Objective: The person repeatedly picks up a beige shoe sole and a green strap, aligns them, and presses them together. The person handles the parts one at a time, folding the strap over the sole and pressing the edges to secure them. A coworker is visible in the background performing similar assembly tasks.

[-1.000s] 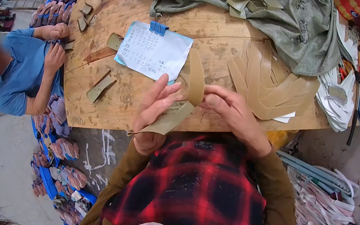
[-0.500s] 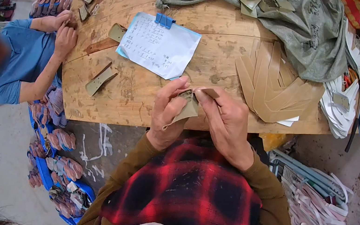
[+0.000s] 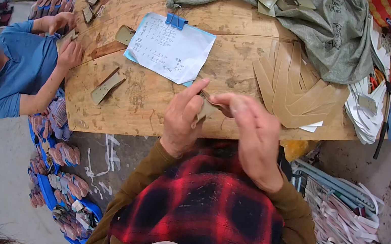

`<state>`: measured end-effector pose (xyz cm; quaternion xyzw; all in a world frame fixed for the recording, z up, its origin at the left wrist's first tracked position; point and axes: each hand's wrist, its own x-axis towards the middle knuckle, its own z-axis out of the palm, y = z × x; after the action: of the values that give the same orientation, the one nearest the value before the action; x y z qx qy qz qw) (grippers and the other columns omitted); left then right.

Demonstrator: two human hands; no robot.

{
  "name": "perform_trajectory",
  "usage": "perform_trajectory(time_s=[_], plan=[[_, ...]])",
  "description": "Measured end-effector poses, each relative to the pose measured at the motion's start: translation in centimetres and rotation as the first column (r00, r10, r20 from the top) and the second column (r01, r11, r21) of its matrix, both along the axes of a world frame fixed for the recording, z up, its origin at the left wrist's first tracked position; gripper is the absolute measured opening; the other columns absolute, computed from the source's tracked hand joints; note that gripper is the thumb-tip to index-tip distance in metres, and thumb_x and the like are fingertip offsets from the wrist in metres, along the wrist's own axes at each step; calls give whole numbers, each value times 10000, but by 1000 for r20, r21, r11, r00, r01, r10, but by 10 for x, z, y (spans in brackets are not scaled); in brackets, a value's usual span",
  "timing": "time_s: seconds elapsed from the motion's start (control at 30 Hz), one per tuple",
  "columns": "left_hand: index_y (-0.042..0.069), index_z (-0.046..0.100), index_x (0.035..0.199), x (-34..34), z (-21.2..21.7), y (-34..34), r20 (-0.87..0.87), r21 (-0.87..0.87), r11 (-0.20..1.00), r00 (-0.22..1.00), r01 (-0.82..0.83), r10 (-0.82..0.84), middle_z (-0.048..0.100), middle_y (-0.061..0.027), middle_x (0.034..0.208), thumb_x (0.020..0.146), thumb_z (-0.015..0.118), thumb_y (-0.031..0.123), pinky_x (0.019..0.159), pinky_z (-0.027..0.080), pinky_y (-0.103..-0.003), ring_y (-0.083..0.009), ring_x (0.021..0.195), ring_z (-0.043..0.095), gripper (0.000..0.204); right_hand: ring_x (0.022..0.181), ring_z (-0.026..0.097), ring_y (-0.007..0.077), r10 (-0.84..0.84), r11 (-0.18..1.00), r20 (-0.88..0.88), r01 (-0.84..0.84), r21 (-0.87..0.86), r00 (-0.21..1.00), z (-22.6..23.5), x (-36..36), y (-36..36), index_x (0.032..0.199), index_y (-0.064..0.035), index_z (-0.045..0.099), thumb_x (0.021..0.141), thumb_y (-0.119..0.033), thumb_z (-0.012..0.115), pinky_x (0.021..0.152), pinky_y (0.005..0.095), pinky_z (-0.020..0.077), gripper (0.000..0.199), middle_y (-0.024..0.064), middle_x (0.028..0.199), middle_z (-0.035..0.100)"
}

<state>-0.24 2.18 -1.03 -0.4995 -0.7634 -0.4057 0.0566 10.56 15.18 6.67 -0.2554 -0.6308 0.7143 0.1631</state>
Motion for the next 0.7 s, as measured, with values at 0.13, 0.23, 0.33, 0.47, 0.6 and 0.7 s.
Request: perform_trajectory(time_s=[0.13, 0.23, 0.33, 0.47, 0.6, 0.7], plan=[[28, 562, 1039, -3, -7, -2, 244, -20, 999, 969, -26, 30, 645, -157, 1122, 811, 630, 7, 733, 504, -405, -326, 890, 644, 239, 916, 622, 136, -88, 996, -50, 87, -19, 995, 4, 4, 18, 1224, 33, 601, 1016, -161, 490, 854, 284, 493, 306, 113, 1033, 686], [13, 595, 1143, 2, 18, -5, 583, -43, 999, 812, 7, 19, 662, -164, 954, 969, 553, 145, 738, 502, -397, -337, 830, 642, 222, 817, 590, 111, 157, 987, -22, -158, -24, 987, -40, -6, 42, 1110, 45, 661, 986, -115, 548, 744, 242, 479, 231, 66, 980, 655], [-34, 584, 1133, 2, 32, -4, 827, -11, 990, 558, 144, -72, 647, -132, 995, 992, 503, 161, 804, 484, -337, -215, 884, 619, 255, 778, 560, 85, 362, 911, -94, -373, -173, 928, -54, -8, 33, 1027, 46, 689, 949, -75, 595, 686, 226, 452, 172, 34, 909, 606], [-26, 578, 1155, 6, 38, -10, 855, -56, 953, 508, 299, -109, 650, -129, 972, 999, 487, 188, 802, 485, -342, -221, 887, 623, 280, 635, 515, 44, 272, 933, 8, -262, -246, 962, -53, -7, 27, 883, 10, 684, 940, -98, 620, 575, 203, 409, 138, -13, 746, 561], [-17, 569, 1191, 12, 36, -13, 875, -157, 916, 481, 370, -44, 657, -167, 978, 989, 513, 197, 786, 496, -379, -276, 889, 647, 299, 596, 494, 28, -47, 919, -73, 14, -394, 996, -57, -6, 28, 878, -5, 655, 956, -129, 607, 549, 194, 394, 154, -22, 708, 557], [-38, 520, 1285, -11, 39, -36, 680, -463, 864, 705, 197, 204, 624, -193, 1141, 981, 539, 199, 886, 469, -370, -282, 1026, 611, 385, 620, 518, 58, -317, 928, -109, 284, -242, 942, -55, 9, 70, 900, -10, 633, 958, -142, 602, 576, 209, 414, 148, 5, 736, 580]])
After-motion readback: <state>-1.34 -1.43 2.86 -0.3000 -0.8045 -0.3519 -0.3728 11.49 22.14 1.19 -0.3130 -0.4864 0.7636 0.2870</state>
